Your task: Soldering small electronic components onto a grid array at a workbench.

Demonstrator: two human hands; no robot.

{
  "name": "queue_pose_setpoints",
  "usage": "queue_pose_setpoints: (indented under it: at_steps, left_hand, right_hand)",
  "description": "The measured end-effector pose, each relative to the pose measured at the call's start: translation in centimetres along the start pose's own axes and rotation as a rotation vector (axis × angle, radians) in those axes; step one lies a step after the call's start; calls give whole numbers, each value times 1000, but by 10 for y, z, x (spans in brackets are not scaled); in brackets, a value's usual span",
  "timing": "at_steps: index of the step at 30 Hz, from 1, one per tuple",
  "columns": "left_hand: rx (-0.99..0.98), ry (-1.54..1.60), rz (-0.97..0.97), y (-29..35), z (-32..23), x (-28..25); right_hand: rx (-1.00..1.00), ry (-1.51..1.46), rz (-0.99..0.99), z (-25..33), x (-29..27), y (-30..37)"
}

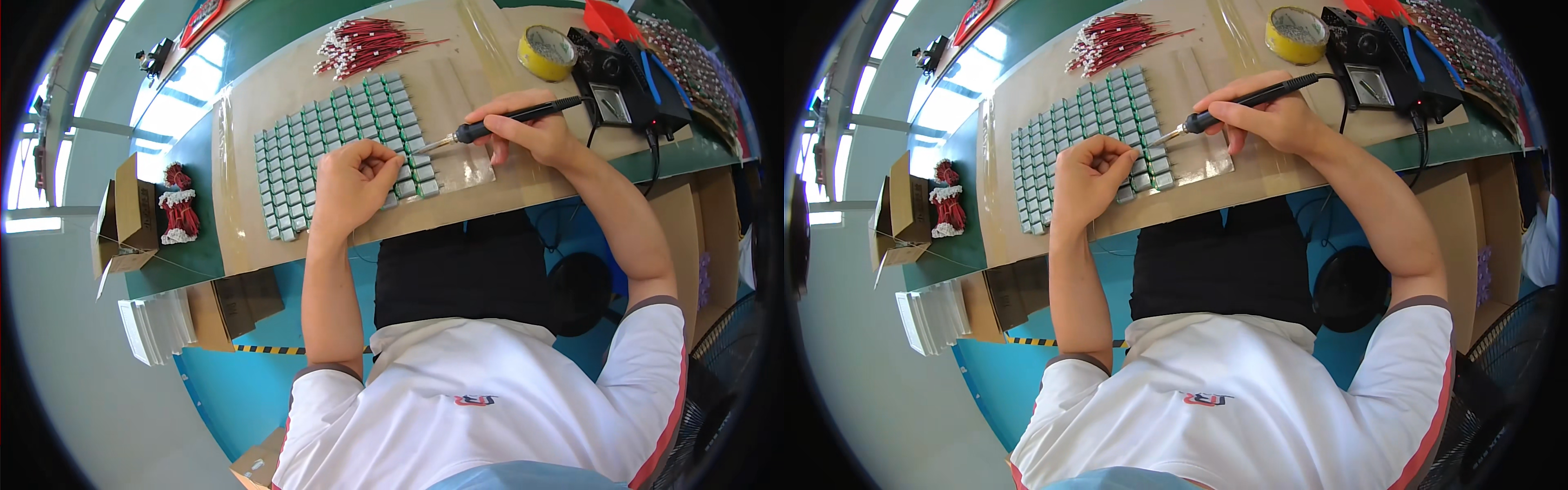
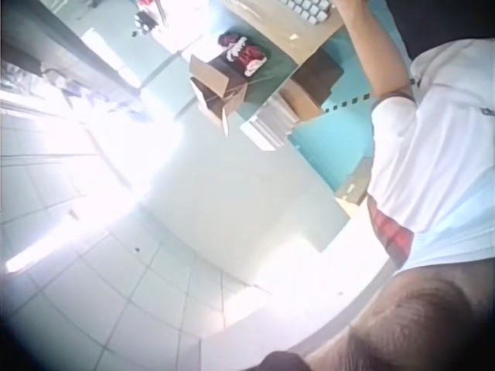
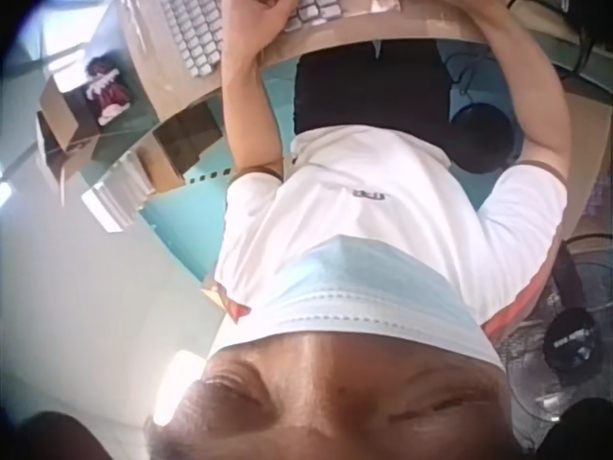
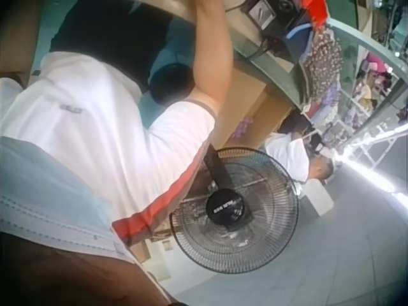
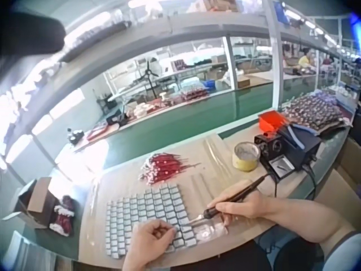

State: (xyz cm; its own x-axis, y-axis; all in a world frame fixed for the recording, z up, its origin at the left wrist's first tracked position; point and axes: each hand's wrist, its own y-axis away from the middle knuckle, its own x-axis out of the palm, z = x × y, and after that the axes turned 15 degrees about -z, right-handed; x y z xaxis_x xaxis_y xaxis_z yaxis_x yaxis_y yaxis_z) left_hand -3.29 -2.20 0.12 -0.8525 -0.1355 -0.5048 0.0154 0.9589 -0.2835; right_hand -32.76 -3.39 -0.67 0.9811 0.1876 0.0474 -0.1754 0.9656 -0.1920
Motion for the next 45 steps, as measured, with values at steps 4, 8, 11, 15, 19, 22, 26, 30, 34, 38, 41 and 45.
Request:
queue_pose_setpoints:
  at_steps: [4, 8, 11, 15, 19, 22, 26, 30, 34, 38, 41, 45]
  left_hand:
    - [2, -5, 10, 0, 1, 0]
    - [1, -2, 11, 0, 0, 1]
    - [1, -19, 17, 0, 1, 0]
    - [-10, 15, 3, 0, -2, 0]
    - [-21, 13, 8, -1, -2, 0]
    - [-14, 29, -5, 1, -1, 0]
    - [-4, 45, -29, 0, 4, 2]
    - [-98, 156, -140, 0, 3, 4]
    - [-79, 209, -146, 0, 8, 1]
    - [-45, 234, -98, 1, 12, -1]
    - [-59, 180, -6, 2, 8, -2]
    - [0, 111, 20, 2, 5, -4]
  right_hand:
    - [10, 5, 9, 1, -1, 0]
    - [-11, -16, 8, -1, -2, 0]
    - [-23, 17, 8, -2, -2, 0]
    - [-43, 7, 9, -4, -3, -1]
    - [-30, 20, 14, -2, -3, -1]
    - [-34, 1, 12, -2, -2, 0]
    - [-21, 20, 8, -1, -3, 0]
    - [-40, 3, 2, -4, -4, 0]
    - [-59, 0, 11, -3, -4, 0]
    - [-45, -29, 19, -1, -5, 1]
    - [-80, -20, 39, -5, -7, 1]
    - [-76, -31, 46, -3, -6, 1]
